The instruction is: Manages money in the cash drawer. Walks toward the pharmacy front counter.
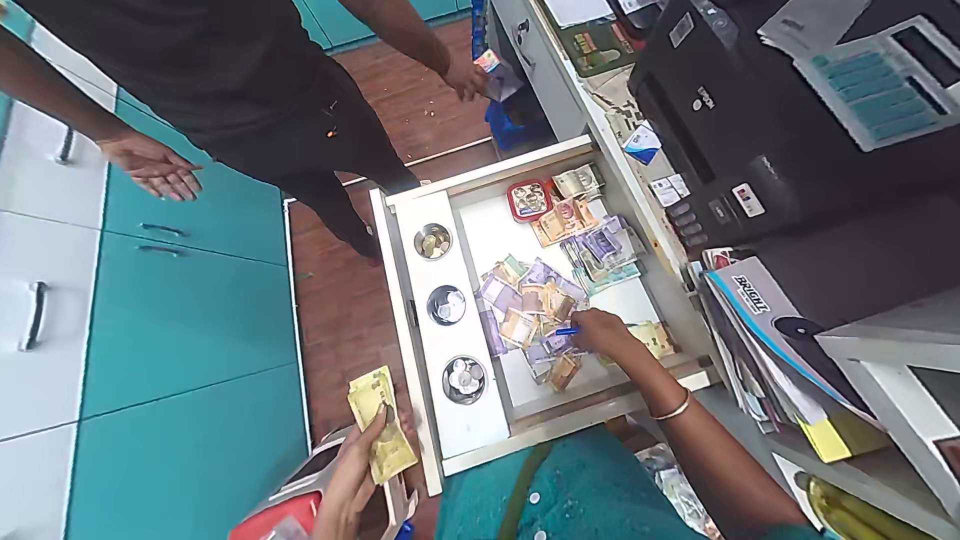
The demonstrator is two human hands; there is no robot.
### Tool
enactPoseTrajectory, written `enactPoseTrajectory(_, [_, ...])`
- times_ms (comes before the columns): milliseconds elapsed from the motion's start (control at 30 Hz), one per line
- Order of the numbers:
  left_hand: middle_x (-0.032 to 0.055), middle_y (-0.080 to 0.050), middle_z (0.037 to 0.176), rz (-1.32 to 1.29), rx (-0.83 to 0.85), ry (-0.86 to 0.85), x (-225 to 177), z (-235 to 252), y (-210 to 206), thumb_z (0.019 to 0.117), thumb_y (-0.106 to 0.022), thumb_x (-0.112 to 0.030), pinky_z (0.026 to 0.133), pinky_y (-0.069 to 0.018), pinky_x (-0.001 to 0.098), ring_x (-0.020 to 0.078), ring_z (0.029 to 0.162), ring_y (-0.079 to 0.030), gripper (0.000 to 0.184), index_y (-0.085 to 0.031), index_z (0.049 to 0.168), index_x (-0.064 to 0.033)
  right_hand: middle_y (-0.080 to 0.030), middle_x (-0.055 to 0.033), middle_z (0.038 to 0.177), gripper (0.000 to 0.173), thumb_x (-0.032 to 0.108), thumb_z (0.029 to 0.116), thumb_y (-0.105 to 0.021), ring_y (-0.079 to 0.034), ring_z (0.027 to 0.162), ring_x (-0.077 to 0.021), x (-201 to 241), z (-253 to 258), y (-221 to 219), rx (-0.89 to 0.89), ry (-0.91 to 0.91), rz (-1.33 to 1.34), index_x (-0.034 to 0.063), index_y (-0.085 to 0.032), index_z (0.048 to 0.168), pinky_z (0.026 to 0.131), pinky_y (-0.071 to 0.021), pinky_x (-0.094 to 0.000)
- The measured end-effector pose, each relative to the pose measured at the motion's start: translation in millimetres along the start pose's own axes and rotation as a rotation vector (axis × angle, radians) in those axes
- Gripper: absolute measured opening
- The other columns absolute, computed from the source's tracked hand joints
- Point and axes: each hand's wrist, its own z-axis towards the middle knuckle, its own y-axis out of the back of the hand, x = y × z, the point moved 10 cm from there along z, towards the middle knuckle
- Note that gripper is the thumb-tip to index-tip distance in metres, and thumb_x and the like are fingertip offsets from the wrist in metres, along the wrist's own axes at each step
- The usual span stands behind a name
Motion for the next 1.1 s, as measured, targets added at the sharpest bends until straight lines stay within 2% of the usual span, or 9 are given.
enactPoseTrajectory(67, [0.0080, -0.074, 0.083, 0.199, 0.075, 0.051, 2, -2, 6, 0.1075, -0.036, -0.011, 0.068, -0.0640, 0.0338, 0.0174, 0.073, -0.074, 0.023, -0.053, 0.118, -0.0005, -0.066, -0.0278, 0.118, 0.034, 0.025, 0.0954, -0.066, -0.063, 0.113, -0.0480, -2, -6, -1, 0.000, -0.050, -0.020, -0.0006, -0.067, 0.117, 0.088, -0.0481, -0.0670])
enactPoseTrajectory(200, [0.0055, -0.075, 0.079, 0.465, 0.412, 0.212, 15, -4, -9, 0.1005, -0.045, -0.012, 0.070, -0.0636, 0.0339, 0.0170, 0.070, -0.074, 0.021, -0.062, 0.110, -0.0045, -0.066, -0.0274, 0.122, 0.035, 0.026, 0.0966, -0.065, -0.063, 0.115, -0.0464, -11, -19, -9, 0.030, -0.147, -0.090, -0.0028, -0.067, 0.116, 0.088, -0.0494, -0.0648])
enactPoseTrajectory(333, [0.0027, -0.076, 0.081, 0.586, 0.601, 0.312, 10, -2, -31, 0.1028, -0.042, -0.013, 0.071, -0.0631, 0.0314, 0.0148, 0.071, -0.074, 0.024, -0.066, 0.106, -0.0089, -0.065, -0.0274, 0.124, 0.033, 0.022, 0.0999, -0.060, -0.063, 0.116, -0.0464, -1, -43, -16, 0.059, -0.201, -0.120, -0.0049, -0.066, 0.118, 0.089, -0.0497, -0.0633])
enactPoseTrajectory(400, [0.0034, -0.077, 0.084, 0.618, 0.726, 0.364, 15, 1, -46, 0.1040, -0.042, -0.017, 0.073, -0.0631, 0.0316, 0.0153, 0.074, -0.075, 0.025, -0.066, 0.108, -0.0099, -0.065, -0.0265, 0.125, 0.029, 0.015, 0.1012, -0.056, -0.063, 0.117, -0.0456, 11, -57, -14, 0.057, -0.197, -0.107, -0.0035, -0.066, 0.121, 0.090, -0.0502, -0.0627])
enactPoseTrajectory(467, [0.0034, -0.077, 0.085, 0.626, 0.803, 0.392, 22, 2, -66, 0.1036, -0.044, -0.018, 0.074, -0.0627, 0.0317, 0.0152, 0.075, -0.074, 0.024, -0.065, 0.110, -0.0103, -0.067, -0.0248, 0.123, 0.029, 0.016, 0.1006, -0.056, -0.064, 0.115, -0.0437, 20, -70, -7, 0.027, -0.206, -0.093, -0.0018, -0.065, 0.122, 0.089, -0.0517, -0.0607])
enactPoseTrajectory(667, [0.0046, -0.077, 0.085, 0.520, 0.902, 0.366, 47, -6, -146, 0.1049, -0.043, -0.015, 0.075, -0.0625, 0.0318, 0.0153, 0.076, -0.075, 0.023, -0.061, 0.115, -0.0074, -0.072, -0.0231, 0.110, 0.031, 0.025, 0.1071, -0.048, -0.069, 0.106, -0.0437, 48, -108, 34, -0.171, -0.112, -0.020, 0.0074, -0.063, 0.128, 0.087, -0.0528, -0.0591])
enactPoseTrajectory(867, [0.0076, -0.076, 0.090, 0.458, 0.941, 0.349, 88, 0, -205, 0.1076, -0.042, -0.017, 0.078, -0.0622, 0.0349, 0.0179, 0.080, -0.075, 0.025, -0.055, 0.125, -0.0039, -0.073, -0.0211, 0.108, 0.029, 0.020, 0.1065, -0.050, -0.070, 0.102, -0.0426, 86, -111, 52, -0.272, 0.125, 0.022, 0.0101, -0.063, 0.130, 0.085, -0.0530, -0.0592])
enactPoseTrajectory(1000, [0.0094, -0.076, 0.093, 0.430, 0.781, 0.320, 59, 35, -202, 0.1094, -0.040, -0.018, 0.080, -0.0616, 0.0351, 0.0188, 0.082, -0.075, 0.028, -0.051, 0.130, -0.0018, -0.067, -0.0231, 0.122, 0.033, 0.015, 0.1049, -0.052, -0.068, 0.107, -0.0426, 111, -92, 59, -0.223, 0.176, 0.095, 0.0051, -0.060, 0.136, 0.089, -0.0534, -0.0576])
enactPoseTrajectory(1100, [0.0111, -0.076, 0.093, 0.378, 0.656, 0.273, 10, 83, -190, 0.1096, -0.040, -0.017, 0.078, -0.0621, 0.0351, 0.0201, 0.080, -0.075, 0.031, -0.053, 0.131, -0.0003, -0.059, -0.0264, 0.135, 0.036, 0.012, 0.1029, -0.053, -0.066, 0.111, -0.0454, 104, -61, 69, -0.215, -0.012, 0.126, 0.0013, -0.059, 0.137, 0.090, -0.0545, -0.0592])
